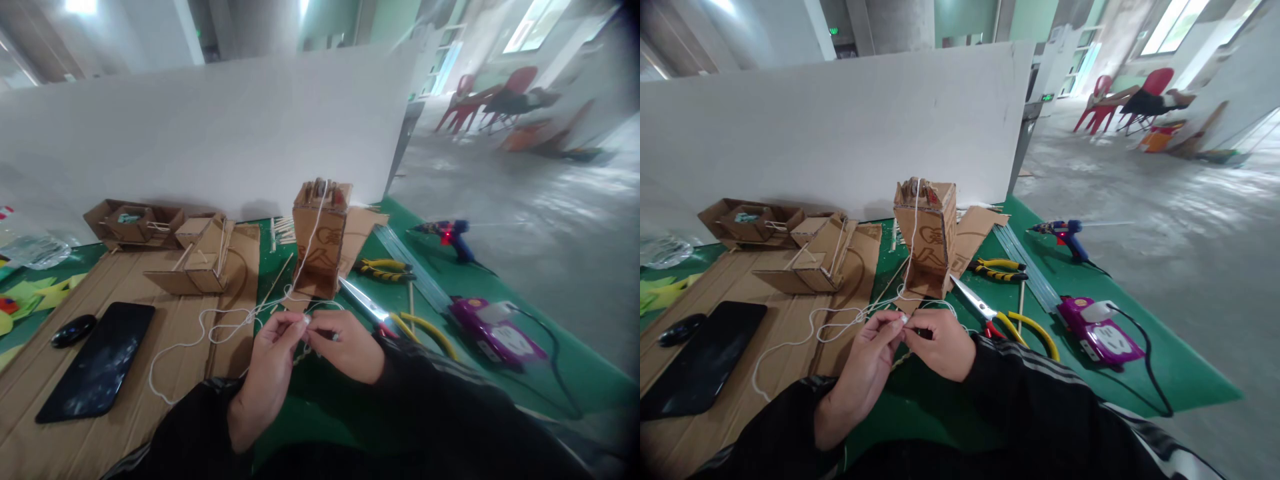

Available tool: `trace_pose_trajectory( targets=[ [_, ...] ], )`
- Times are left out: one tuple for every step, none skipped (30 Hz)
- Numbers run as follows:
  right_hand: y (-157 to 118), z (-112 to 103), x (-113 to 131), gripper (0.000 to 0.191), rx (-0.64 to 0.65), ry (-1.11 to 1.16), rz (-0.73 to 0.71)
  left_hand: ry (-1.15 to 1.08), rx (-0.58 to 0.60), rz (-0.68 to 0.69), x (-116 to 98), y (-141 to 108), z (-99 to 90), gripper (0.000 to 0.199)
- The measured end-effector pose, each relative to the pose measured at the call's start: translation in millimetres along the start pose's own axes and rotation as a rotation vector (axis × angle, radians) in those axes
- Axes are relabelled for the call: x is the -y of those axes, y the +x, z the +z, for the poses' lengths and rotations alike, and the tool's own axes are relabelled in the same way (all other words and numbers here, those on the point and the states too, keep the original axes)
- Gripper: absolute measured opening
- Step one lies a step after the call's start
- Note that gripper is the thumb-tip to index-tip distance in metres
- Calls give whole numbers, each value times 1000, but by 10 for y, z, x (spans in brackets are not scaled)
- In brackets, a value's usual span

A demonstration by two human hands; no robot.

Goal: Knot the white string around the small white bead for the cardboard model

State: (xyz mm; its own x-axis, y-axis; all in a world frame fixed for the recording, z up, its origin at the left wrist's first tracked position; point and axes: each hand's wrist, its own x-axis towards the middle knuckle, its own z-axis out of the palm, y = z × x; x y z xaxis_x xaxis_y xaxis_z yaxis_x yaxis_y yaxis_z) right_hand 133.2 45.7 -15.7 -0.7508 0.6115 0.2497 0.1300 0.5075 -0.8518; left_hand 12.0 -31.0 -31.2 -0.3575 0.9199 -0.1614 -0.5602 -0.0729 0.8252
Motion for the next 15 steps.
trace_pose_trajectory(
  targets=[
    [4,3,-9,27,1,2,9,1,8,-6,-3,-9,6,11],
    [8,4,-19,28,2,3,16,3,16,-14,-5,-18,11,11],
    [12,4,-28,28,4,4,23,8,24,-19,-7,-27,14,10],
    [15,2,-36,29,5,5,29,14,30,-20,-8,-35,14,10],
    [19,-3,-44,29,6,5,35,21,38,-17,-10,-41,14,8],
    [22,-9,-50,29,5,3,39,28,50,-11,-12,-45,12,7],
    [25,-17,-56,28,8,-2,43,34,62,-5,-15,-48,9,7],
    [28,-28,-60,27,11,-9,47,36,73,1,-18,-48,7,6],
    [32,-41,-64,25,19,-16,51,37,81,3,-22,-46,4,6],
    [37,-56,-66,23,26,-22,56,37,87,4,-26,-43,0,6],
    [43,-74,-67,21,30,-26,64,39,92,6,-29,-39,-4,6],
    [50,-95,-68,20,26,-30,76,41,94,7,-31,-35,-8,6],
    [57,-117,-69,19,18,-37,92,45,95,9,-32,-32,-14,6],
    [65,-139,-70,18,6,-47,108,50,96,12,-32,-30,-19,6],
    [73,-161,-73,18,-6,-61,123,54,96,16,-32,-31,-24,7]
  ],
)
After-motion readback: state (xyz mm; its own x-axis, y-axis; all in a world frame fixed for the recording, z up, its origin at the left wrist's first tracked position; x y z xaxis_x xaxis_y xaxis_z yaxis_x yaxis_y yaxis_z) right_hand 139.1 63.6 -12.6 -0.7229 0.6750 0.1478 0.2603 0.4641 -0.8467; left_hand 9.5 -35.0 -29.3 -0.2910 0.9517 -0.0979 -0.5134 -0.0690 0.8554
